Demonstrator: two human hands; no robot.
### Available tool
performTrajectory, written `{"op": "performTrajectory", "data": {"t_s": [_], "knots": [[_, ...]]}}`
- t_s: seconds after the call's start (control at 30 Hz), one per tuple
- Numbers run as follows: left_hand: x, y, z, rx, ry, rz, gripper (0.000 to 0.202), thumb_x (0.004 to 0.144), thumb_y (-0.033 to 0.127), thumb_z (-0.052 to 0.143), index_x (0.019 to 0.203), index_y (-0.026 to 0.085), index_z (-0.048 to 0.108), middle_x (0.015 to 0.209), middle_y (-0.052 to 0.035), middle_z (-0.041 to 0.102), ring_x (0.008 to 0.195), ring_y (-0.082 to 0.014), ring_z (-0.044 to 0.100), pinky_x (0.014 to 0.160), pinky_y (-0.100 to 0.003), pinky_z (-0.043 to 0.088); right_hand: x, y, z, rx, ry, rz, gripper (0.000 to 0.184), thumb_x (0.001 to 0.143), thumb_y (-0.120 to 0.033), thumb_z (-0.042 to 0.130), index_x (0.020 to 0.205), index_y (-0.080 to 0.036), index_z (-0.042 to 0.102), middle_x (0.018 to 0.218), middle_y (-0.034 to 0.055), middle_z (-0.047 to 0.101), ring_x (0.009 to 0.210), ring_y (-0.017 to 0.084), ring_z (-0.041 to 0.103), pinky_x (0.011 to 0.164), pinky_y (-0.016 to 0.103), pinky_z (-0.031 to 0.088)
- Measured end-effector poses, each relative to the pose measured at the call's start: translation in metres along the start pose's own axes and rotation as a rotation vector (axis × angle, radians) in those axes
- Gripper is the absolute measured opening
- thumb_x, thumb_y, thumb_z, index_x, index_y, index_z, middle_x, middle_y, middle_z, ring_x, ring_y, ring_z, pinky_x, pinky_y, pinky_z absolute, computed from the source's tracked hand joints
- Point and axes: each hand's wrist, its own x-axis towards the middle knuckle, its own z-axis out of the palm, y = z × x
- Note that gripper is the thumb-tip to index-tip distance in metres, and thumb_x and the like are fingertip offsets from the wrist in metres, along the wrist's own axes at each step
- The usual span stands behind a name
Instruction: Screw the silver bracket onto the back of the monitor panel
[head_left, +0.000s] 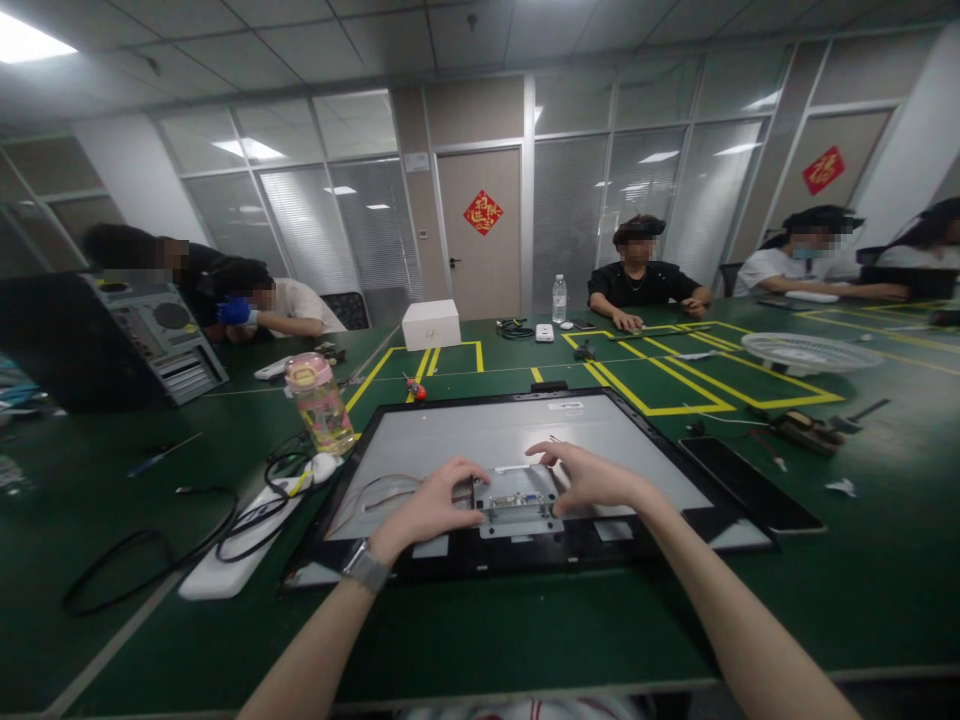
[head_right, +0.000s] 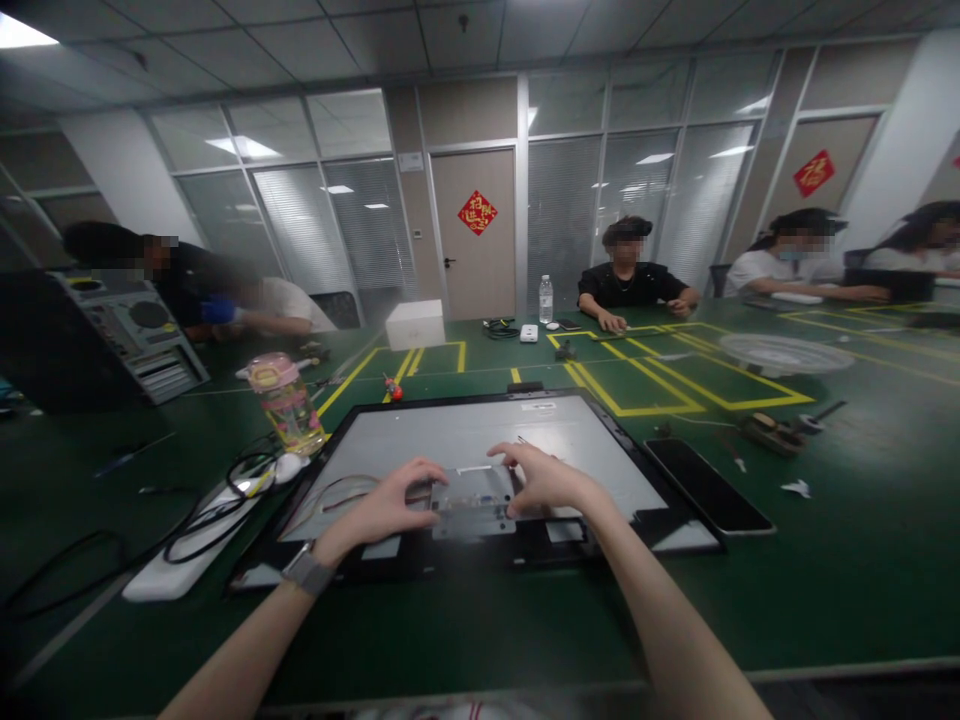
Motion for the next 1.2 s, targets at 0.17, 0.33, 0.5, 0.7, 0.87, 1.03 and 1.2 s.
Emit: {"op": "performTrajectory", "data": {"t_s": [0.17, 0.33, 0.5, 0.7, 0.87, 1.03, 1.2], "knots": [[-0.005, 0.007, 0.002, 0.030, 0.012, -0.011, 0.042, 0.074, 0.015, 0.072, 0.114, 0.023, 0.065, 0.127, -0.0063, 0.059, 0.119, -0.0238, 0.057, 0.106, -0.037, 0.042, 0.003, 0.005, 0.004, -0.008, -0.019, 0.007, 0.086, 0.058, -0.015, 0.080, 0.138, -0.020, 0.050, 0.124, 0.0093, 0.057, 0.115, 0.026, 0.055, 0.096, 0.034, 0.045], [-0.013, 0.015, 0.009, 0.139, 0.107, 0.071, 0.017, 0.079, 0.013, 0.067, 0.093, 0.021, 0.072, 0.136, -0.0079, 0.056, 0.118, -0.0235, 0.059, 0.103, -0.035, 0.045, -0.003, 0.001, -0.003, 0.011, -0.045, -0.001, 0.079, 0.060, -0.017, 0.078, 0.135, -0.019, 0.053, 0.126, 0.0096, 0.060, 0.120, 0.027, 0.054, 0.101, 0.037, 0.043], [-0.015, 0.016, 0.014, 0.248, 0.070, 0.150, 0.013, 0.085, 0.017, 0.064, 0.088, 0.022, 0.076, 0.124, -0.0061, 0.064, 0.109, -0.0209, 0.064, 0.097, -0.033, 0.048, -0.010, 0.000, -0.008, 0.074, -0.055, 0.011, 0.064, 0.074, -0.023, 0.071, 0.135, -0.020, 0.052, 0.132, 0.0120, 0.060, 0.121, 0.026, 0.057, 0.101, 0.037, 0.045], [-0.017, 0.018, 0.014, 0.477, 0.058, 0.276, 0.018, 0.088, 0.017, 0.061, 0.094, 0.023, 0.077, 0.121, -0.0088, 0.067, 0.111, -0.0248, 0.062, 0.098, -0.041, 0.049, -0.023, 0.004, 0.005, -0.062, 0.133, -0.024, 0.048, 0.083, -0.028, 0.060, 0.130, -0.018, 0.058, 0.130, 0.0133, 0.062, 0.119, 0.029, 0.058, 0.103, 0.041, 0.044], [-0.018, 0.018, 0.014, 0.592, 0.051, 0.345, 0.018, 0.090, 0.016, 0.059, 0.094, 0.022, 0.075, 0.123, -0.0101, 0.065, 0.111, -0.0245, 0.062, 0.096, -0.041, 0.050, -0.049, 0.011, 0.011, -0.054, 0.487, -0.101, 0.034, 0.091, -0.034, 0.045, 0.115, -0.020, 0.064, 0.120, 0.0124, 0.066, 0.112, 0.028, 0.062, 0.100, 0.042, 0.046], [-0.016, 0.031, 0.016, 0.716, 0.014, 0.356, 0.016, 0.089, 0.010, 0.058, 0.086, 0.018, 0.072, 0.115, -0.0096, 0.067, 0.102, -0.0238, 0.063, 0.090, -0.040, 0.051, -0.070, 0.041, 0.013, -0.046, 0.806, -0.046, 0.030, 0.092, -0.037, 0.043, 0.100, -0.021, 0.066, 0.108, 0.0127, 0.068, 0.103, 0.029, 0.065, 0.095, 0.043, 0.049], [-0.011, 0.047, 0.024, 0.884, -0.068, 0.313, 0.022, 0.084, 0.000, 0.051, 0.078, 0.015, 0.065, 0.094, -0.0097, 0.067, 0.093, -0.0240, 0.062, 0.091, -0.042, 0.049, -0.076, 0.052, 0.018, -0.075, 0.919, -0.008, 0.028, 0.091, -0.034, 0.043, 0.098, -0.021, 0.068, 0.106, 0.0114, 0.068, 0.100, 0.029, 0.066, 0.092, 0.042, 0.050]]}}
